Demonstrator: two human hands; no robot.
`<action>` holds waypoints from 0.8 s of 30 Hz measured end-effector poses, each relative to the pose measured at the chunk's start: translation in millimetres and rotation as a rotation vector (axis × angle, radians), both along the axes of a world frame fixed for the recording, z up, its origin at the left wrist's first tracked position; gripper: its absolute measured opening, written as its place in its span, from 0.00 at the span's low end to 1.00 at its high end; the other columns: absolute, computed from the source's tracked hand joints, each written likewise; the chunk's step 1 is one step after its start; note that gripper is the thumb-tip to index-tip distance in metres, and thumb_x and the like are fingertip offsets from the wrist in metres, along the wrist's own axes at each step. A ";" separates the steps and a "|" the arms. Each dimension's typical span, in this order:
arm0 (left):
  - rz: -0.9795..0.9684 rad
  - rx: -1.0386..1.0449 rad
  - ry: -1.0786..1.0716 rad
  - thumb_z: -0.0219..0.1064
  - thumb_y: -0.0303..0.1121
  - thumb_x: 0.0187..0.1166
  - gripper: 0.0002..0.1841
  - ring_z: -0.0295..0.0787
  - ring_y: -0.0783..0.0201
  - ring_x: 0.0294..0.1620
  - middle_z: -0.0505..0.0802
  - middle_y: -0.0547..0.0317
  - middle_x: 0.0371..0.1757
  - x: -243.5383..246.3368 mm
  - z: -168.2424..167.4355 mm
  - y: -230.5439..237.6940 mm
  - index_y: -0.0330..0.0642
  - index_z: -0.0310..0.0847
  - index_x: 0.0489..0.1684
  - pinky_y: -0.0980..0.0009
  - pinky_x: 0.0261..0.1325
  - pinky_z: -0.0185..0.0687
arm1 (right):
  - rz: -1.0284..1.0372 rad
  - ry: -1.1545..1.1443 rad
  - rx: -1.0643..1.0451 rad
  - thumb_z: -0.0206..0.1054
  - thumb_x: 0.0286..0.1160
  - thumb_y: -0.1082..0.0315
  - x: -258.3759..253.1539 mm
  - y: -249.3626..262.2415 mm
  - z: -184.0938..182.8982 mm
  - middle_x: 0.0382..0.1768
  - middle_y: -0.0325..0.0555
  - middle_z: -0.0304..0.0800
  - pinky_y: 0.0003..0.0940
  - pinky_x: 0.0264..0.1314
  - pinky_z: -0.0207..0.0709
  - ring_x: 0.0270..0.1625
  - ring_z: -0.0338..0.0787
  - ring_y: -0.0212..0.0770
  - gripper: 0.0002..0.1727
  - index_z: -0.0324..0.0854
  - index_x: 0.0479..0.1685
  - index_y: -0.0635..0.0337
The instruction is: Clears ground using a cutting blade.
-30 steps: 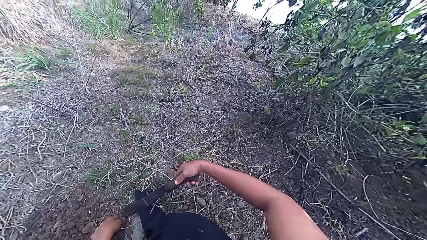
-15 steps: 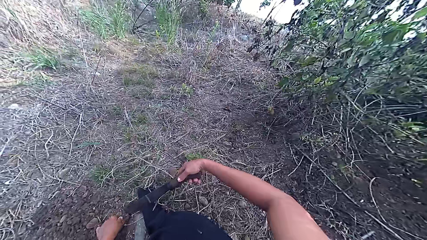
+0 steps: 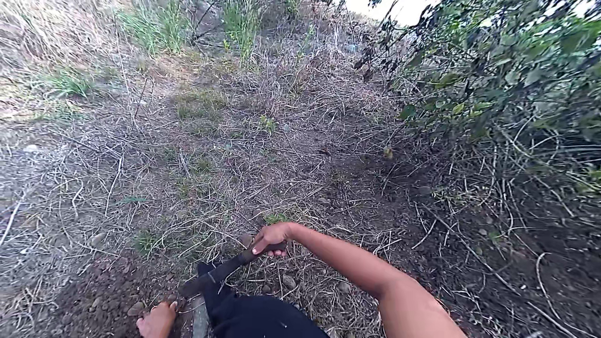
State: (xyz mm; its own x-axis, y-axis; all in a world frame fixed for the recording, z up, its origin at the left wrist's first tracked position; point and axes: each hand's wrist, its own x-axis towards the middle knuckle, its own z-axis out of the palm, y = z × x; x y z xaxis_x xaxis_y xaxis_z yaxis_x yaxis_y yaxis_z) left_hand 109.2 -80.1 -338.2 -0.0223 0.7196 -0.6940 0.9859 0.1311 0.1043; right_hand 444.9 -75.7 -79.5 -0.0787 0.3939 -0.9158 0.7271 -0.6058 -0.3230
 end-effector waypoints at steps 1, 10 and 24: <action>0.002 -0.011 -0.003 0.52 0.53 0.91 0.30 0.74 0.38 0.83 0.87 0.35 0.72 2.2 -0.7 0.6 0.32 0.83 0.66 0.38 0.86 0.56 | 0.000 0.001 0.001 0.57 0.91 0.49 0.1 0.1 0.3 0.25 0.39 0.78 0.26 0.21 0.71 0.17 0.73 0.30 0.24 0.74 0.75 0.54; 0.069 -0.048 -0.164 0.51 0.47 0.93 0.25 0.79 0.39 0.78 0.89 0.36 0.69 -6.9 -19.9 7.1 0.36 0.87 0.62 0.35 0.81 0.60 | -0.008 0.017 0.001 0.57 0.92 0.51 -0.4 -0.4 4.4 0.24 0.39 0.77 0.26 0.21 0.73 0.17 0.74 0.30 0.21 0.76 0.71 0.55; 1.015 0.221 -0.858 0.55 0.34 0.92 0.16 0.69 0.74 0.27 0.77 0.59 0.31 -44.3 -26.3 -22.2 0.25 0.79 0.49 0.76 0.37 0.70 | 0.241 -0.096 0.048 0.59 0.91 0.50 -46.9 22.2 24.4 0.28 0.42 0.78 0.31 0.25 0.71 0.20 0.73 0.32 0.23 0.76 0.74 0.55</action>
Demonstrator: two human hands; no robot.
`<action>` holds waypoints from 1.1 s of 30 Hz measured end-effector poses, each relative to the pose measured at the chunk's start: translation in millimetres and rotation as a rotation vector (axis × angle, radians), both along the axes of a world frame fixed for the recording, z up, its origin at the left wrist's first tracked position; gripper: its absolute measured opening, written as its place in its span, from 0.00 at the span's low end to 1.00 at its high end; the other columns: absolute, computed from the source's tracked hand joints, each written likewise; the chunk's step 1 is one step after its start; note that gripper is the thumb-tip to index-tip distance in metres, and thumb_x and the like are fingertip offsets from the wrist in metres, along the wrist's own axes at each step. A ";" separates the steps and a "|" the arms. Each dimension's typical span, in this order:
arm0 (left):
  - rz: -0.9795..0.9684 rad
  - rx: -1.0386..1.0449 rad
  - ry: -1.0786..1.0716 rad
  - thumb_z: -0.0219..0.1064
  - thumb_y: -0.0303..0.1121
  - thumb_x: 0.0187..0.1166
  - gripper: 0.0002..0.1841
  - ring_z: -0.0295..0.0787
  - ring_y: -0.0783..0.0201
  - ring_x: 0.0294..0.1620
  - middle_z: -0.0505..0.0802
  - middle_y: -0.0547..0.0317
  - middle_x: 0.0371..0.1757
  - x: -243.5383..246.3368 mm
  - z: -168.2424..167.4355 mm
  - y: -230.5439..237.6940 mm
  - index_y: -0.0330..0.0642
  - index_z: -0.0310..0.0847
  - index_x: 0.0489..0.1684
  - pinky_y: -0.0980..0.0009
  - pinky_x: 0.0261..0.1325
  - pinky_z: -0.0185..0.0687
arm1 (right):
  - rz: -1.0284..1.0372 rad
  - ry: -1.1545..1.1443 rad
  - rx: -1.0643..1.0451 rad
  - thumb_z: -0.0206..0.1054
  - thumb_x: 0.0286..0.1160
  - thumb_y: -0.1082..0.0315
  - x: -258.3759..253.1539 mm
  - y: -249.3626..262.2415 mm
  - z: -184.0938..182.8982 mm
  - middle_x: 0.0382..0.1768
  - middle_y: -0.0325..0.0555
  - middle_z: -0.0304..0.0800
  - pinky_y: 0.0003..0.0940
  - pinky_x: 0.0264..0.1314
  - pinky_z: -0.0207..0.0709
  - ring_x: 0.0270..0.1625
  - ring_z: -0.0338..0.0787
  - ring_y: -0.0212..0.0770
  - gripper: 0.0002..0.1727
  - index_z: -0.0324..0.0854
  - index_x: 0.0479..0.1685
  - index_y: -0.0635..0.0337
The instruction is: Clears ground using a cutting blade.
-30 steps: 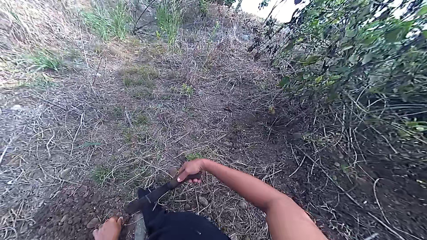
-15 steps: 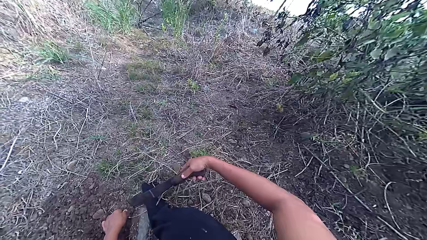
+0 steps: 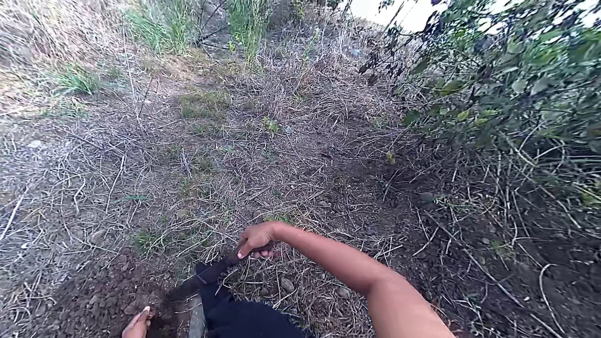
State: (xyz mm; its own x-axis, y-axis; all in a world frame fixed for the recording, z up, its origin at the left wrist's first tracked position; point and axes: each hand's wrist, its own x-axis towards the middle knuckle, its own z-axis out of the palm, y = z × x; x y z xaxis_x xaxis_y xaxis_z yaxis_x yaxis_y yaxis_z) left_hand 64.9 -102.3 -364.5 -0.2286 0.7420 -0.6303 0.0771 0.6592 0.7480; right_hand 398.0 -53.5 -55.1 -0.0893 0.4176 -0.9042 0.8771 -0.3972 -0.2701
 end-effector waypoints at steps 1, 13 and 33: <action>0.133 0.012 -0.071 0.55 0.35 0.93 0.15 0.69 0.79 0.22 0.75 0.66 0.27 -5.4 1.8 2.0 0.29 0.77 0.48 0.82 0.31 0.70 | 0.037 -0.011 0.010 0.59 0.91 0.50 -7.3 1.7 2.2 0.28 0.42 0.79 0.30 0.25 0.71 0.20 0.73 0.32 0.24 0.76 0.73 0.56; 0.349 0.235 0.075 0.45 0.27 0.93 0.13 0.82 0.65 0.40 0.83 0.50 0.42 -141.7 98.7 21.4 0.29 0.74 0.56 0.69 0.53 0.81 | 0.294 -0.094 0.107 0.60 0.91 0.52 -63.1 -1.3 24.5 0.25 0.50 0.80 0.33 0.20 0.73 0.16 0.76 0.38 0.26 0.70 0.83 0.51; -0.144 -0.120 0.342 0.54 0.42 0.92 0.21 0.82 0.38 0.74 0.88 0.35 0.68 -146.3 39.7 -43.0 0.35 0.87 0.63 0.34 0.77 0.67 | 0.279 -0.165 0.002 0.61 0.90 0.64 -56.6 -24.0 -3.1 0.27 0.45 0.80 0.29 0.21 0.80 0.18 0.81 0.34 0.21 0.68 0.77 0.58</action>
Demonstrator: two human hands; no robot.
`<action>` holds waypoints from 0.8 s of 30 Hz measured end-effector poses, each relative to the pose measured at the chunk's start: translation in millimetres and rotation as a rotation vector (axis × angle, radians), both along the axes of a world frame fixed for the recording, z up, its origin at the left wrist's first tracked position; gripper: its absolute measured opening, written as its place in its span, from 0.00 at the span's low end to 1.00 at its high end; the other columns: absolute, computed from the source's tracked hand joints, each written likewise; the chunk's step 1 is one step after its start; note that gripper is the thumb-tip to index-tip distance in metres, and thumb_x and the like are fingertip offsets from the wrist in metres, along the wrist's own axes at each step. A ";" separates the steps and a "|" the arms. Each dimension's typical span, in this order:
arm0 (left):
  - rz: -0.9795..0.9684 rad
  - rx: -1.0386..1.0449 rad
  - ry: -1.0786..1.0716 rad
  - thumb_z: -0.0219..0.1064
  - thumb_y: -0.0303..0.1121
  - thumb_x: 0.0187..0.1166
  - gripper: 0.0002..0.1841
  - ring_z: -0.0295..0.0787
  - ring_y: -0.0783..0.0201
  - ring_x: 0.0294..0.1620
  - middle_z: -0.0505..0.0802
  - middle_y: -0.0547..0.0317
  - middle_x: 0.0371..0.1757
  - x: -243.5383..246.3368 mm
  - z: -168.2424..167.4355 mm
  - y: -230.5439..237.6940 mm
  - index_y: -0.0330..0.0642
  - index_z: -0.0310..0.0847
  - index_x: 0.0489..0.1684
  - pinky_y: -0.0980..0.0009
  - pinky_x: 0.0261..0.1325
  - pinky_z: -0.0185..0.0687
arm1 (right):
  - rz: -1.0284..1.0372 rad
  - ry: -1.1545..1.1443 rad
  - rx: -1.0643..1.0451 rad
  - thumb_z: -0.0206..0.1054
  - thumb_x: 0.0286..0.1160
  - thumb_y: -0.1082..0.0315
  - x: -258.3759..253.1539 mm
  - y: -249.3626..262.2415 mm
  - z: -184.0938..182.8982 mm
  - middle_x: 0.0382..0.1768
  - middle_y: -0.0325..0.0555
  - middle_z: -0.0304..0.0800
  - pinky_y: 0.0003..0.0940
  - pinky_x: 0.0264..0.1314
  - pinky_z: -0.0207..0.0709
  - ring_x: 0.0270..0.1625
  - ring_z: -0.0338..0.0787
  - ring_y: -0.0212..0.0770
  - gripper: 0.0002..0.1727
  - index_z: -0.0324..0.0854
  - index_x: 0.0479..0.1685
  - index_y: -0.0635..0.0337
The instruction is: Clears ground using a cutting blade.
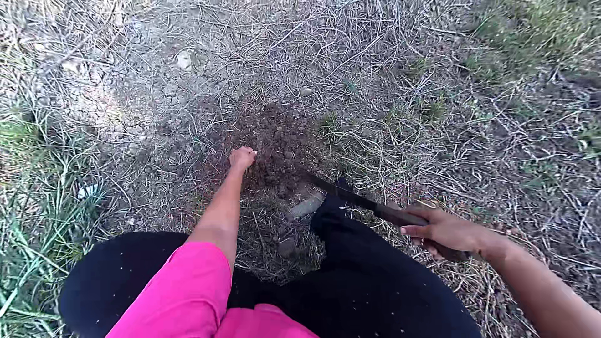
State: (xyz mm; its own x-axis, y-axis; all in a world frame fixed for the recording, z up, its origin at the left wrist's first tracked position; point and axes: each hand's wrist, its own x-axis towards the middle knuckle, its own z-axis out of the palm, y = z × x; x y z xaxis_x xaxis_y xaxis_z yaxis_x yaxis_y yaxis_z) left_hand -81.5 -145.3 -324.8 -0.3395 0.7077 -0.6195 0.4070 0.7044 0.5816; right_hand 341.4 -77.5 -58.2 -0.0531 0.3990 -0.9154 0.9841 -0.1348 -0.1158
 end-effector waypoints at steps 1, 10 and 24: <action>0.010 -0.007 0.022 0.54 0.42 0.93 0.21 0.80 0.35 0.75 0.87 0.34 0.69 6.3 -4.4 0.7 0.34 0.87 0.61 0.31 0.77 0.65 | 0.016 -0.003 0.020 0.62 0.90 0.65 -5.8 -7.7 5.3 0.28 0.45 0.79 0.30 0.22 0.79 0.18 0.79 0.34 0.21 0.69 0.78 0.58; 0.084 0.122 -0.001 0.51 0.41 0.95 0.22 0.82 0.36 0.73 0.89 0.33 0.67 -17.5 -1.6 32.3 0.32 0.84 0.66 0.36 0.78 0.68 | -0.031 0.642 0.413 0.66 0.74 0.51 -48.6 -28.4 52.6 0.23 0.28 0.83 0.20 0.17 0.79 0.16 0.81 0.24 0.31 0.75 0.78 0.48; 0.351 -0.041 -0.110 0.51 0.38 0.93 0.20 0.84 0.41 0.71 0.91 0.40 0.64 0.1 -58.2 12.7 0.37 0.86 0.65 0.37 0.75 0.71 | 0.117 0.505 0.269 0.61 0.87 0.53 -104.6 -9.8 -55.9 0.30 0.40 0.86 0.29 0.23 0.76 0.19 0.79 0.30 0.28 0.73 0.83 0.53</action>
State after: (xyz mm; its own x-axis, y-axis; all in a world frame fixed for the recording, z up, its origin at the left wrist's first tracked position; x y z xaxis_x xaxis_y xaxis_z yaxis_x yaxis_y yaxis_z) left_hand -81.4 -132.6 -383.0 -0.4868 0.5337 -0.6915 0.0726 0.8136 0.5769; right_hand 236.8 -87.3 -114.0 -0.5142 0.5792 -0.6325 0.8046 0.0703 -0.5897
